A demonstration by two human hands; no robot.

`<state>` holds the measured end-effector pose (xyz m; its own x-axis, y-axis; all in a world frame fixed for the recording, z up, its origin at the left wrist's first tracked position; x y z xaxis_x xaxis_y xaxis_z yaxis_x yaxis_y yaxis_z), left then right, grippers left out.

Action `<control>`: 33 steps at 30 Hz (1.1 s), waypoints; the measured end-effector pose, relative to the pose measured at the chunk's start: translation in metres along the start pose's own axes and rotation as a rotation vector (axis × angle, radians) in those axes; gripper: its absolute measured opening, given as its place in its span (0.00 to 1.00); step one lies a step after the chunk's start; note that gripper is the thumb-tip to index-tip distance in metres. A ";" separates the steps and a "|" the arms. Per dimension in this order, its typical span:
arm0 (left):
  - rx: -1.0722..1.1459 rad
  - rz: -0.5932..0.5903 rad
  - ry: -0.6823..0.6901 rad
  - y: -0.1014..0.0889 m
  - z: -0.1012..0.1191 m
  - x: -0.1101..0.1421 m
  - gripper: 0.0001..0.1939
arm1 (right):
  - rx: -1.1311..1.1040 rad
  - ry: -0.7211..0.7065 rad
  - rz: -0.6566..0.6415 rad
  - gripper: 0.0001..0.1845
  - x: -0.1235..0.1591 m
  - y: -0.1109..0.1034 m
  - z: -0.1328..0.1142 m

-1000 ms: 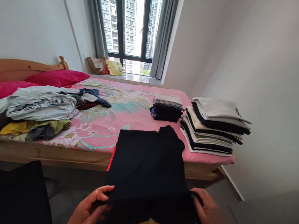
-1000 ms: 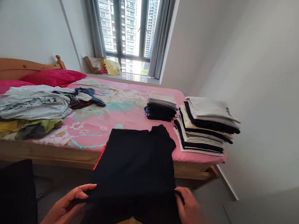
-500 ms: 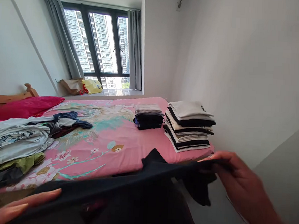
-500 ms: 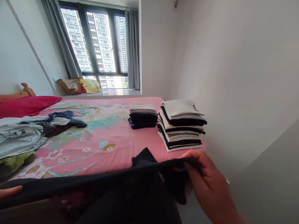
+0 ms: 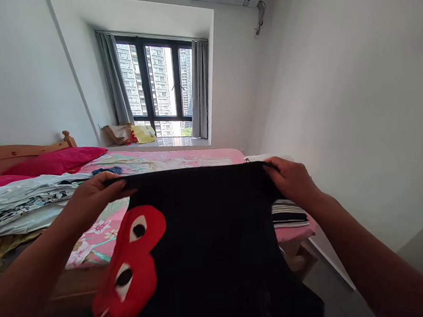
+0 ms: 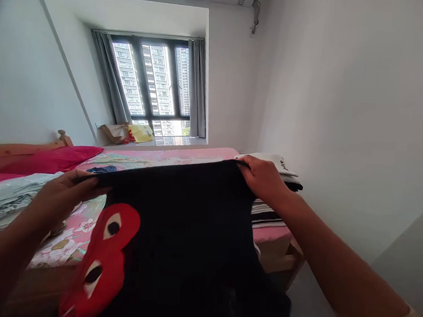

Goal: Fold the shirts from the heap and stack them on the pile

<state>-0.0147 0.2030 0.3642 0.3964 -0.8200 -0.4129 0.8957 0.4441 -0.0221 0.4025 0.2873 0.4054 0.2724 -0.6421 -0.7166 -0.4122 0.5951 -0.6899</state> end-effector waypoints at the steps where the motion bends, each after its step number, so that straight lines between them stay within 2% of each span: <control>1: 0.031 0.022 0.061 0.004 0.010 -0.018 0.22 | 0.040 0.008 0.091 0.12 -0.017 -0.006 0.004; 3: 0.089 0.116 0.264 0.002 0.041 -0.037 0.22 | 0.097 0.007 0.305 0.13 -0.038 -0.029 0.004; 5: 0.121 0.143 0.403 -0.001 0.061 -0.039 0.21 | 0.124 -0.024 0.456 0.15 -0.042 -0.049 -0.005; 6: 0.129 0.117 0.410 -0.002 0.060 -0.037 0.21 | 0.132 -0.046 0.483 0.15 -0.039 -0.052 -0.011; 8: 0.094 0.041 0.323 -0.003 0.037 -0.029 0.22 | 0.141 -0.085 0.428 0.15 -0.027 -0.039 -0.019; 10: -0.007 0.004 0.200 -0.008 -0.010 -0.014 0.23 | 0.140 -0.112 0.276 0.14 -0.007 0.000 -0.022; 13: -0.147 -0.098 0.010 -0.007 -0.108 0.018 0.19 | 0.101 -0.144 -0.041 0.14 0.040 0.093 -0.013; 16: -0.119 -0.186 -0.123 0.003 -0.205 0.067 0.14 | 0.073 -0.114 -0.378 0.16 0.105 0.193 0.006; 18: -0.108 -0.208 -0.206 0.011 -0.258 0.106 0.11 | 0.057 -0.106 -0.597 0.17 0.156 0.247 0.018; 20: -0.118 -0.197 -0.267 0.017 -0.294 0.145 0.09 | 0.048 -0.096 -0.797 0.17 0.202 0.284 0.028; 23: -0.197 -0.081 -0.261 0.015 -0.316 0.187 0.08 | 0.022 -0.087 -0.991 0.16 0.242 0.309 0.037; 25: -0.235 0.023 -0.269 0.009 -0.323 0.203 0.09 | 0.008 -0.096 -1.033 0.14 0.242 0.314 0.035; 27: -0.200 0.083 -0.348 0.004 -0.335 0.213 0.11 | -0.010 -0.107 -1.030 0.12 0.224 0.317 0.024; 30: -0.056 0.123 -0.532 0.002 -0.358 0.223 0.16 | -0.087 -0.109 -0.993 0.12 0.177 0.327 -0.009; 33: 0.060 0.181 -0.659 0.003 -0.372 0.229 0.23 | -0.205 -0.123 -0.917 0.14 0.121 0.347 -0.056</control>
<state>0.0042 0.1510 -0.0696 0.5637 -0.7919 0.2349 0.8060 0.5895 0.0532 0.2437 0.3890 0.0850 0.6503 -0.7552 0.0818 -0.1336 -0.2197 -0.9664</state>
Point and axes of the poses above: each hand's wrist, its own x-axis away from the middle knuckle, its own y-axis out of the palm, z = x × y, the point moved 9 cm from there along -x, towards the middle knuckle, and after that the axes turned 12 degrees about x, right-handed, at the moved point
